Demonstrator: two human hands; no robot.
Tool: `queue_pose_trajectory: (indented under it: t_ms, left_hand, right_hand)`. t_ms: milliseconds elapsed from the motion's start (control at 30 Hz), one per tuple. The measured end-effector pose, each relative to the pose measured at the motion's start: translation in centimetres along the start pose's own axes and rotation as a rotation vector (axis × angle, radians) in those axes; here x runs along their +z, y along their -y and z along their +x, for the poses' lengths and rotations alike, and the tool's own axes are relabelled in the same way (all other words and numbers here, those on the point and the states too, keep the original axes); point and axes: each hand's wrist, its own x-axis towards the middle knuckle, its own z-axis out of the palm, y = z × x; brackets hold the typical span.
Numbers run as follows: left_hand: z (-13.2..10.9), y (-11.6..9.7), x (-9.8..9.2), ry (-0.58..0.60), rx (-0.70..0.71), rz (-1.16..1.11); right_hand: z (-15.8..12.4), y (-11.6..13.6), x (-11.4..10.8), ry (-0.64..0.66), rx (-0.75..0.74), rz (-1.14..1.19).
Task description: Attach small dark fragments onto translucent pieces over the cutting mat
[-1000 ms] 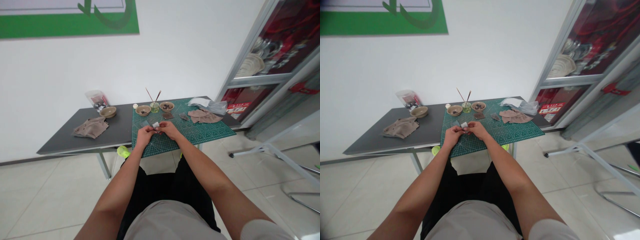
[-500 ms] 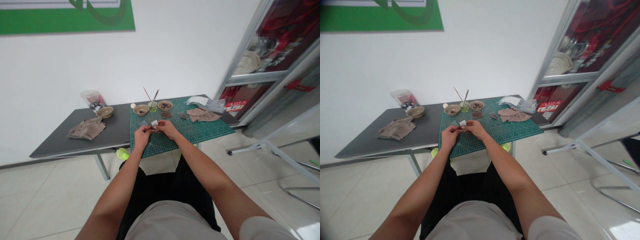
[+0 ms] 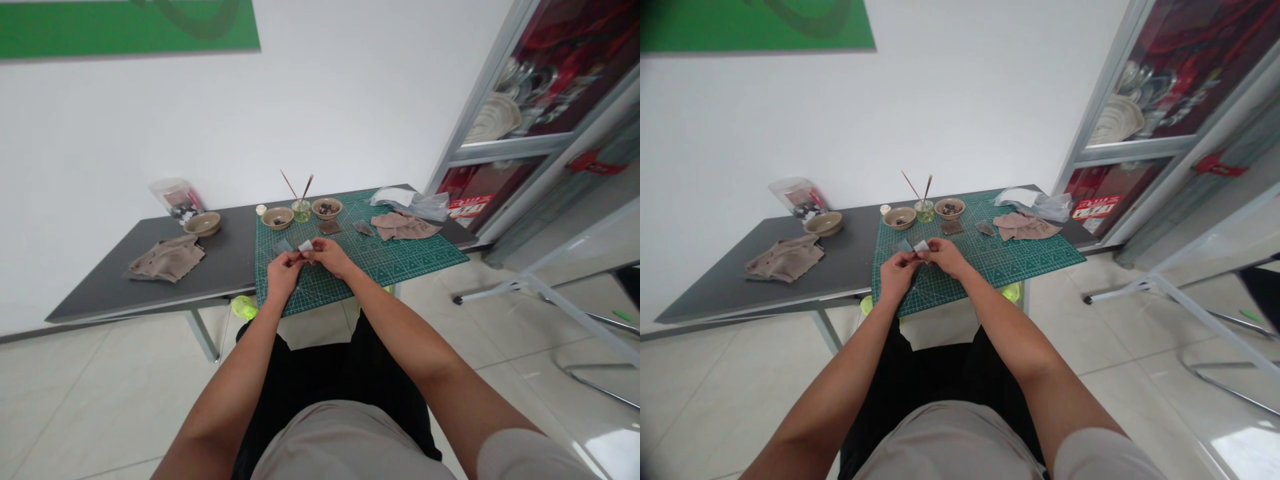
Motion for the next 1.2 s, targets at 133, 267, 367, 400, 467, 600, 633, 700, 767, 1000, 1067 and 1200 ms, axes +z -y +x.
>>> queue_pose_trajectory:
  t_ms: [133,267,367,400,467,600,633,700,767,1000,1067,1200]
  left_hand:
    - [0.1,-0.2,-0.2,-0.032,-0.012,-0.059]
    - [0.3,-0.3,-0.2,-0.053,-0.019,-0.085]
    - [0.3,-0.2,-0.2,-0.051,-0.007,-0.100]
    - [0.3,-0.1,-0.2,-0.051,-0.004,-0.109]
    - [0.3,0.0,-0.2,-0.040,0.006,-0.117]
    - [0.4,0.1,-0.2,0.003,0.035,-0.129]
    - [0.4,0.1,-0.1,0.010,0.035,-0.150]
    - [0.5,0.1,-0.1,0.018,0.032,-0.217]
    - [0.7,0.1,-0.2,0.019,0.040,-0.253]
    - [0.9,0.3,-0.3,0.000,0.080,0.003]
    - [0.9,0.2,-0.3,0.010,0.082,0.033]
    - [0.7,-0.1,-0.1,0.047,0.036,0.032]
  right_hand:
    - [0.0,0.0,0.0,-0.025,-0.001,-0.001]
    - [0.0,0.0,0.0,-0.001,-0.011,-0.012]
    - [0.1,0.0,-0.1,-0.004,-0.021,-0.012]
    - [0.0,0.0,-0.1,-0.017,-0.024,-0.012]
    - [0.0,-0.1,-0.1,-0.031,-0.028,-0.019]
    - [0.1,-0.5,0.0,-0.053,-0.015,-0.062]
    - [0.1,-0.6,0.0,-0.080,-0.016,-0.064]
    - [0.3,-0.8,-0.1,-0.147,-0.024,-0.044]
    - [0.4,-1.0,-0.2,-0.206,-0.031,0.001]
    - [0.3,-0.9,-0.2,-0.275,-0.006,0.080]
    - [0.1,-0.6,-0.1,-0.250,0.004,0.087]
    - [-0.2,-0.1,-0.1,-0.154,0.021,0.073]
